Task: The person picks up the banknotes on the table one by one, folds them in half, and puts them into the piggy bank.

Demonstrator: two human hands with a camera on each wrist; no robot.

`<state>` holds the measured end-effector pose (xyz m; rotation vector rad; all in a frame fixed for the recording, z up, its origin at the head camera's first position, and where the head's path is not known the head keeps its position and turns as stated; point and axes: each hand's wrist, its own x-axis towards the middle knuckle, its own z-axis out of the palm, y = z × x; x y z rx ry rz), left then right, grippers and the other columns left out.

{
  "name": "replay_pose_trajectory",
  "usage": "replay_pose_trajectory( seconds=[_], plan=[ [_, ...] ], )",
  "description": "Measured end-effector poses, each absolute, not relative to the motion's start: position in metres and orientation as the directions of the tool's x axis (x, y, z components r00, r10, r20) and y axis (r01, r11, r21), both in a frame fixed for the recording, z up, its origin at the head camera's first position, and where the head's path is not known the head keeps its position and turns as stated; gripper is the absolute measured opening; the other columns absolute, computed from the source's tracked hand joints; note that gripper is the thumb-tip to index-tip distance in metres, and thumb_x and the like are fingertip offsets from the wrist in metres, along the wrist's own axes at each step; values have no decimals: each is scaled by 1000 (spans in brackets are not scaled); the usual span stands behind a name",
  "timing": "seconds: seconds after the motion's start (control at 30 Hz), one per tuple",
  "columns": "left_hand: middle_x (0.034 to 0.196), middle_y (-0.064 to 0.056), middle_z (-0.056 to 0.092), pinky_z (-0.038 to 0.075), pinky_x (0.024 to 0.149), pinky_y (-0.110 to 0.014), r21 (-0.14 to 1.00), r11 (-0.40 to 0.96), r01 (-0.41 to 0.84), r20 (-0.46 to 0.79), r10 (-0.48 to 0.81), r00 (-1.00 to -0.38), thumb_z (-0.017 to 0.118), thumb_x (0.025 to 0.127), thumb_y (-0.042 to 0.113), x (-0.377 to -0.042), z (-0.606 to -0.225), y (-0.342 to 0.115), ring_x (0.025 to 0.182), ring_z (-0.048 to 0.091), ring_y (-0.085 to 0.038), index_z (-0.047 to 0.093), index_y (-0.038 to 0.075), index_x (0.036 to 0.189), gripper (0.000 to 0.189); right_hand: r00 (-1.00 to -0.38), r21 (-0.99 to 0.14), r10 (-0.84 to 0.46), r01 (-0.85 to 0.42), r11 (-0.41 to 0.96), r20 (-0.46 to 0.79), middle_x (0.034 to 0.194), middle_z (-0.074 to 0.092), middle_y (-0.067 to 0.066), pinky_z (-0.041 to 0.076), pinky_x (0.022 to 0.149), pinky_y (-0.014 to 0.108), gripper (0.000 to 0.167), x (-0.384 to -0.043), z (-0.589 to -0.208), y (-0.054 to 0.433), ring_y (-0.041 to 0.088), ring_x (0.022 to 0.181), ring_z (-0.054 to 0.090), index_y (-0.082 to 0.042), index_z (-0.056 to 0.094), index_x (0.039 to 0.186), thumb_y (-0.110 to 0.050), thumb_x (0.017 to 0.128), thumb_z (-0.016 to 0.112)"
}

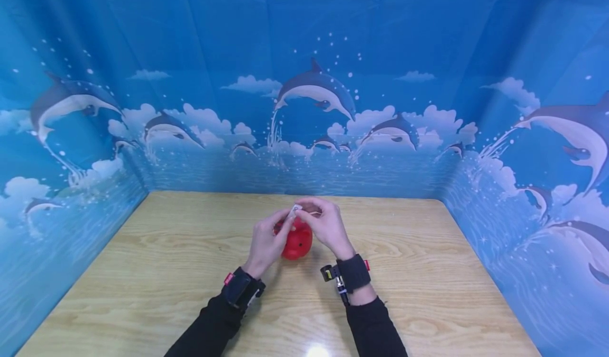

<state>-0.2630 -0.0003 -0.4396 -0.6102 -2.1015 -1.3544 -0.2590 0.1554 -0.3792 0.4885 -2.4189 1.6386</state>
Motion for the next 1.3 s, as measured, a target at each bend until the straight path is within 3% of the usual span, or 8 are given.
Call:
replay_pose_trajectory(
  seconds=[0.13, 0.3, 0.53, 0.8, 0.93, 1.1, 1.3],
  plan=[
    [84, -5, 74, 53, 59, -19, 700, 338, 628, 645, 76, -760, 64, 95, 12, -264, -439, 0, 67, 67, -12, 70, 8, 116, 22, -933, -873, -151, -358, 331, 326, 101, 72, 19, 56, 78, 24, 24, -267, -389, 157, 28, 91, 69, 0, 70, 113, -9, 91, 69],
    [87, -6, 74, 54, 60, -19, 722, 334, 606, 623, 65, -779, 68, 92, 13, -266, -440, -2, 69, 67, -12, 68, 7, 118, 26, -946, -900, -105, -325, 291, 308, 100, 72, 18, 57, 76, 23, 28, -278, -403, 160, 17, 86, 69, -1, 69, 115, -13, 90, 71],
    [103, -6, 73, 56, 66, -22, 659, 438, 612, 654, 68, -753, 75, 87, 12, -264, -439, -4, 79, 65, -12, 68, 10, 115, 29, -950, -943, -32, -311, 119, 310, 96, 70, 25, 60, 72, 43, 28, -279, -404, 158, 17, 74, 71, 3, 68, 112, -10, 88, 73],
    [91, -3, 73, 57, 68, -28, 587, 554, 590, 688, 42, -725, 78, 84, 15, -264, -439, -5, 81, 65, -14, 70, 11, 102, 21, -954, -953, -2, -301, 42, 301, 94, 70, 22, 61, 69, 38, 29, -279, -405, 156, 18, 72, 72, 2, 66, 115, -9, 89, 71],
    [90, -3, 73, 57, 67, -30, 575, 565, 592, 694, 47, -719, 78, 84, 14, -265, -440, -6, 80, 65, -15, 71, 11, 101, 18, -953, -952, 12, -301, 49, 302, 94, 70, 20, 61, 70, 40, 31, -280, -408, 153, 14, 71, 70, -1, 65, 119, -10, 91, 70],
    [89, -4, 74, 57, 66, -27, 581, 556, 594, 693, 45, -719, 75, 86, 13, -266, -442, -7, 78, 67, -14, 73, 10, 100, 14, -966, -962, 3, -257, 96, 259, 94, 72, 16, 59, 66, 33, 32, -280, -411, 147, 10, 71, 67, -2, 68, 119, -16, 91, 70],
    [92, -4, 76, 57, 66, -23, 599, 531, 600, 687, 45, -726, 73, 88, 14, -268, -443, -8, 76, 69, -10, 75, 10, 101, 14, -973, -955, -45, -229, 189, 225, 96, 72, 16, 59, 67, 31, 30, -279, -412, 141, 18, 77, 68, -6, 70, 116, -23, 92, 70]
  ],
)
